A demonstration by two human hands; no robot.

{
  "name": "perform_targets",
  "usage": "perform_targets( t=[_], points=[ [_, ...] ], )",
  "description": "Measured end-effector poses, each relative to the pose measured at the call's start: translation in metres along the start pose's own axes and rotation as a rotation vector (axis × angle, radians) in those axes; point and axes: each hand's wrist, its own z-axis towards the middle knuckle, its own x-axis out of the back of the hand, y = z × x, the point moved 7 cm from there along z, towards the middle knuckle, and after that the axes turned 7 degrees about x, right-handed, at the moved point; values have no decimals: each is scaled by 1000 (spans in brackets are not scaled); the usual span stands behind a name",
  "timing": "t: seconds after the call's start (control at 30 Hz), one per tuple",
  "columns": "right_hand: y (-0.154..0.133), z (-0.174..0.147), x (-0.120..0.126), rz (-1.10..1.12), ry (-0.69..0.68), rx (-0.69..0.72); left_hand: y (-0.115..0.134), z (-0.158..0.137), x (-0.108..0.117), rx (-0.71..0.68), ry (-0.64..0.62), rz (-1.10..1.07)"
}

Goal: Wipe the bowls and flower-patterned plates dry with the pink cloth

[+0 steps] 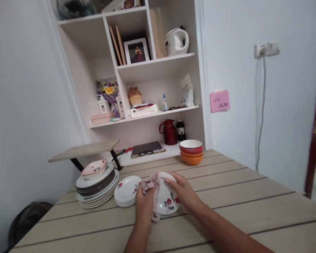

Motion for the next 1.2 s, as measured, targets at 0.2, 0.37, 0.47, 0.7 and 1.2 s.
perform_targets(
  t=[0.2,0.37,0.47,0.7,1.2],
  points=[
    [3,-3,5,155,199,-23,-15,1,-7,39,-28,-122],
    [10,-7,5,365,342,-68,-25,-2,-16,47,-27,-163],
    [15,-7,7,437,367,-99,-24,-4,-18,21,-43,-149],
    [-7,7,16,-62,42,14,19,-12,0,-395,40,289],
    [-53,-4,-3,-741,-318,416,43,-29,-12,-861,-39,644]
  ],
)
